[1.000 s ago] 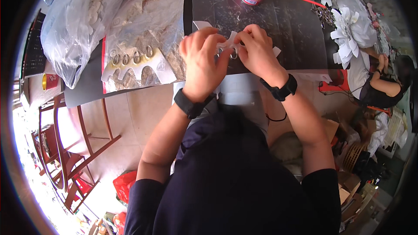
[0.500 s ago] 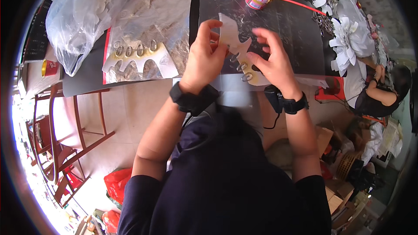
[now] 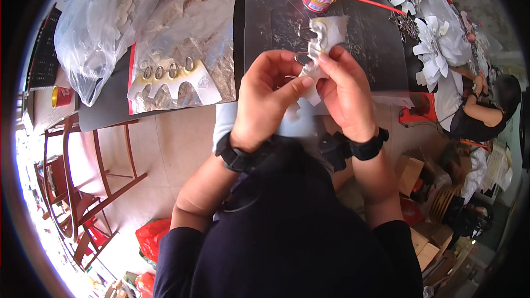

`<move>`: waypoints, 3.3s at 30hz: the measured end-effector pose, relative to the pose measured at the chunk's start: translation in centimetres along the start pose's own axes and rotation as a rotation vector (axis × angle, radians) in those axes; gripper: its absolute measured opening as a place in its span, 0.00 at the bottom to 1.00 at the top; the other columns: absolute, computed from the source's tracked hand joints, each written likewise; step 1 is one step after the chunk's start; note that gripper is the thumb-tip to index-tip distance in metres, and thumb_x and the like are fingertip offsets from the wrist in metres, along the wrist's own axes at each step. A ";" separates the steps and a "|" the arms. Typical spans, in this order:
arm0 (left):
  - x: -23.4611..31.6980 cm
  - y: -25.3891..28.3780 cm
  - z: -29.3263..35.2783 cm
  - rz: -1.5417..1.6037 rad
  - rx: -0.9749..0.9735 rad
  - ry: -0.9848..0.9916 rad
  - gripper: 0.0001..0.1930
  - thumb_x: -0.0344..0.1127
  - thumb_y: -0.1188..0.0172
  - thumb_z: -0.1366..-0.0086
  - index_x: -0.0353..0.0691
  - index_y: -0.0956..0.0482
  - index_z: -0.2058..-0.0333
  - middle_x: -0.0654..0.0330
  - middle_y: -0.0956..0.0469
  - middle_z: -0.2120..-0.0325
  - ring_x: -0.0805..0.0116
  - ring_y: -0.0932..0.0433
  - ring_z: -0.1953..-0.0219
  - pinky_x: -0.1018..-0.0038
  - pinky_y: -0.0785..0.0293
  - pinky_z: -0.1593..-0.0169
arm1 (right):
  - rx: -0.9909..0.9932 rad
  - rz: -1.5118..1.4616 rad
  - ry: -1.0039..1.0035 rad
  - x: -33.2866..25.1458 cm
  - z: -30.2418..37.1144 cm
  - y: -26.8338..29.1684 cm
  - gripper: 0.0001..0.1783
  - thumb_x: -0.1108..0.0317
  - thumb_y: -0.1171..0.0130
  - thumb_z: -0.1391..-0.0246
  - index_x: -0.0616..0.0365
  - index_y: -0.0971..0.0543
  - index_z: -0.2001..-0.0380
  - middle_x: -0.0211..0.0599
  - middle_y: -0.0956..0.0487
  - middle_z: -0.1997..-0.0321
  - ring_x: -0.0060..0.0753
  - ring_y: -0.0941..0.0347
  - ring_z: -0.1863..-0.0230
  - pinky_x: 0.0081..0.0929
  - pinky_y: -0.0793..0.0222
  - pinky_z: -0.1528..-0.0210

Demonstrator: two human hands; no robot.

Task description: The recorder is assembling small hardware components onto white shoe upper pieces by hand.

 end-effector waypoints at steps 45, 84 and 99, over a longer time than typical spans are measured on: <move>-0.2 0.5 1.5 -0.385 0.174 -0.240 0.21 0.20 0.36 0.52 0.36 0.32 0.59 0.60 0.19 0.74 0.77 0.22 0.73 0.83 0.29 0.71 | -0.007 1.112 0.679 0.8 2.2 -1.7 0.09 0.84 0.42 0.61 0.62 0.27 0.74 0.39 0.27 0.68 0.34 0.27 0.71 0.26 0.30 0.72; -0.7 1.5 1.4 0.175 0.059 0.100 0.18 0.21 0.38 0.47 0.30 0.31 0.57 0.58 0.20 0.70 0.76 0.22 0.69 0.81 0.26 0.66 | -0.033 1.168 0.649 1.0 2.7 -1.4 0.11 0.87 0.46 0.61 0.64 0.30 0.72 0.41 0.30 0.60 0.31 0.29 0.65 0.23 0.29 0.66; 0.3 1.5 1.5 0.136 0.036 0.212 0.20 0.22 0.42 0.44 0.30 0.33 0.51 0.58 0.21 0.66 0.75 0.23 0.64 0.81 0.27 0.61 | 0.034 1.181 0.737 1.5 3.2 -1.6 0.11 0.86 0.44 0.63 0.61 0.27 0.73 0.39 0.32 0.60 0.31 0.27 0.67 0.25 0.31 0.65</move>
Point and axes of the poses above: each hand's wrist, its own z-axis away from the middle knuckle, its own y-axis out of the back of the hand, x = y × z, the point moved 1 cm from there along -z, towards the middle knuckle
